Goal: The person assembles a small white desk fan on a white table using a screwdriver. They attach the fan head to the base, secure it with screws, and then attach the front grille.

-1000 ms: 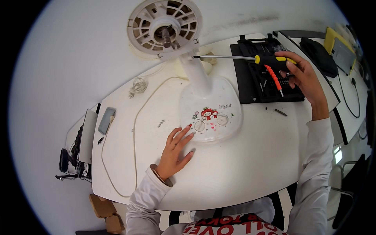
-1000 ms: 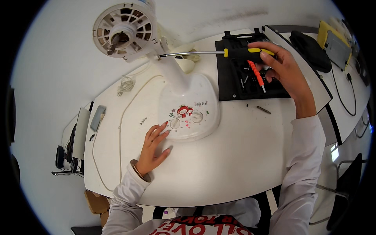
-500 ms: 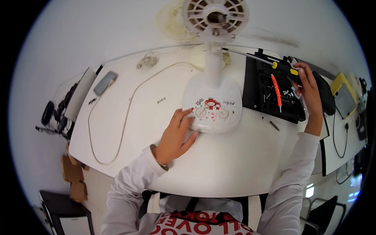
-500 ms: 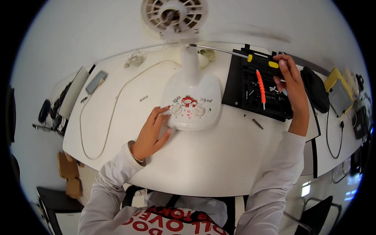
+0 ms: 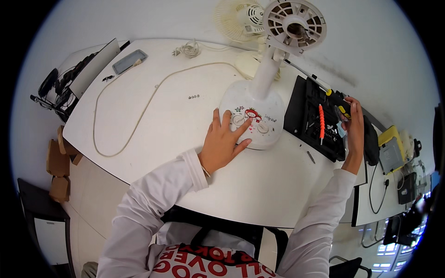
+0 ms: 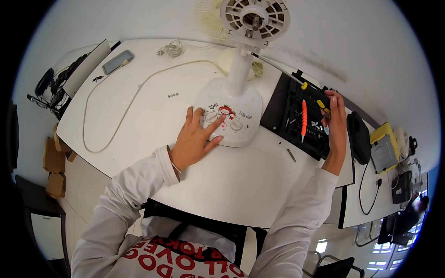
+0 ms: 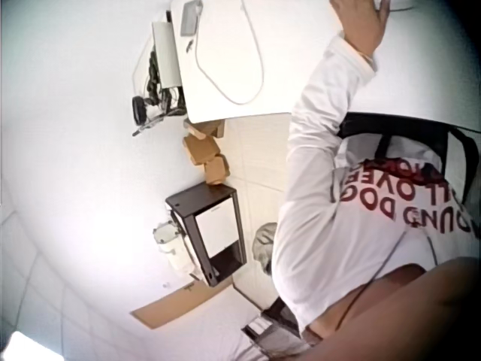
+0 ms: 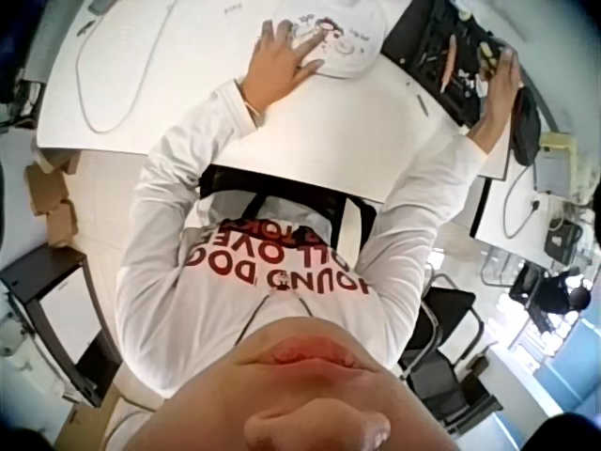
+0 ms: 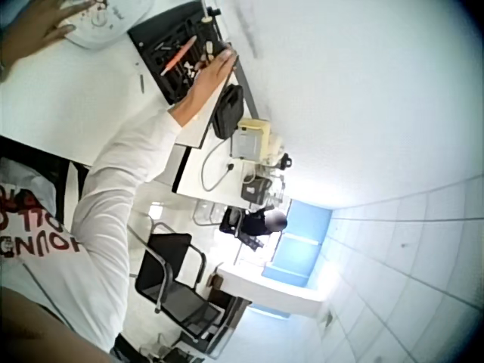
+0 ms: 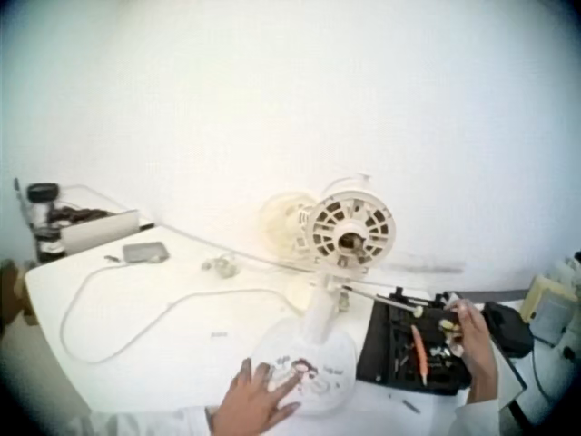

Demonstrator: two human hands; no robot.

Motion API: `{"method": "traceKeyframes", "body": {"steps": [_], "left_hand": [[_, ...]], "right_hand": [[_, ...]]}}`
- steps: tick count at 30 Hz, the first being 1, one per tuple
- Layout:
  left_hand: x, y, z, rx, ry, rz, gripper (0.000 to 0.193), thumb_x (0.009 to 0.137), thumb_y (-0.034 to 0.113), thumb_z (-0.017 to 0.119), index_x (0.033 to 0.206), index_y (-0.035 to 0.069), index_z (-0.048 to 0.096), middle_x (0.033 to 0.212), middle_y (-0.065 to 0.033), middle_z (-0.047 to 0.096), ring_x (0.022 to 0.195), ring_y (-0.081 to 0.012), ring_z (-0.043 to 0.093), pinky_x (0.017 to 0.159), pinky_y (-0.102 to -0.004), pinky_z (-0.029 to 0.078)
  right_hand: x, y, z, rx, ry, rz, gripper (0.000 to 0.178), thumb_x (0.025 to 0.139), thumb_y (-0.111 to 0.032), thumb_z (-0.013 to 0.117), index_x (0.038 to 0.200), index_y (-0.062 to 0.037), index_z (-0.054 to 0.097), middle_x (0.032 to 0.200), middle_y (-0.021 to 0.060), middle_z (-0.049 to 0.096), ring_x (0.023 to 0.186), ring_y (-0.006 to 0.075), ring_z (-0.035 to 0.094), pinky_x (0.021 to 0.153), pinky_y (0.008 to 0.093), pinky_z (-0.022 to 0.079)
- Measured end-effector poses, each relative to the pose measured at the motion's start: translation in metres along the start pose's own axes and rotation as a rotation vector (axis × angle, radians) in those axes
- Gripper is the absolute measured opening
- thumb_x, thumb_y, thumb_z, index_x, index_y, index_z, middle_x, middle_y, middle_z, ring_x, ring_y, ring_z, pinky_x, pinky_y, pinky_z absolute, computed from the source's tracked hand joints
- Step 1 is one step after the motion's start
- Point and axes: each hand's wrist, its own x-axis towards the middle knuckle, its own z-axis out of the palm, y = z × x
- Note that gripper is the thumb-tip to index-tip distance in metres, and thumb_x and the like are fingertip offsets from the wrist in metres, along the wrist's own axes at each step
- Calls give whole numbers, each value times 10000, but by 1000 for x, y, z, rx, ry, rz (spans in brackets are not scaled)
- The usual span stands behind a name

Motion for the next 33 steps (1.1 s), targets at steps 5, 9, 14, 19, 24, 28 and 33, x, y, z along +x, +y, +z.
{"method": "traceKeyframes", "body": {"steps": [5, 9, 14, 19, 24, 28, 33], "left_hand": [[1, -2, -3, 12, -28, 4, 492, 839, 391, 526, 1285, 206, 426, 1302, -273, 272, 1128, -588, 227, 885, -537, 389], [1, 3, -6, -55, -127, -63, 502, 841, 361, 535, 1303, 215, 405, 1359, -255, 226, 1165, -597, 175, 948, -566, 316], [1, 1, -5, 3, -135, -55, 503, 845, 363, 521, 1309, 214, 394, 1374, -234, 218, 1162, -612, 159, 934, -563, 340], [3, 1, -5, 9, -141, -50, 500, 847, 362, 516, 1309, 218, 391, 1374, -235, 216, 1167, -611, 149, 930, -555, 351], [5, 1, -9, 49, -168, -29, 519, 840, 353, 529, 1315, 204, 383, 1369, -243, 219, 1164, -606, 154, 914, -551, 370], [6, 1, -6, -75, -181, -69, 534, 833, 342, 543, 1317, 186, 381, 1363, -253, 222, 1159, -602, 166, 940, -577, 318], [7, -1, -7, 2, -189, -27, 538, 832, 334, 545, 1321, 188, 375, 1367, -250, 222, 1147, -608, 181, 941, -583, 312]], "right_hand": [[2, 10, -23, 149, -181, 10, 304, 893, -279, 515, 1112, -69, 498, 703, -2, 496, 574, 44, 414, 482, 155, 290], [3, 10, -9, 80, -106, 16, 331, 903, -327, 482, 1109, -68, 498, 690, -9, 466, 581, 46, 405, 479, 150, 288], [-3, 1, -5, 220, -145, -13, 369, 899, -340, 475, 1130, -52, 469, 857, 8, 520, 647, 53, 424, 476, 154, 306], [1, 7, -19, 95, -175, -38, 320, 905, -287, 481, 1119, -51, 472, 856, 11, 490, 574, 57, 413, 477, 159, 313], [0, -4, -7, 65, -106, 45, 337, 888, -288, 509, 1120, -46, 479, 877, 13, 492, 597, 60, 420, 490, 161, 325], [0, 10, -15, 150, -156, 17, 395, 852, -309, 561, 1127, -36, 484, 941, 31, 500, 598, 58, 417, 481, 166, 327], [6, 8, -8, 104, -147, 89, 343, 886, -301, 512, 1118, -49, 504, 844, 19, 505, 591, 47, 408, 474, 161, 320]]}}
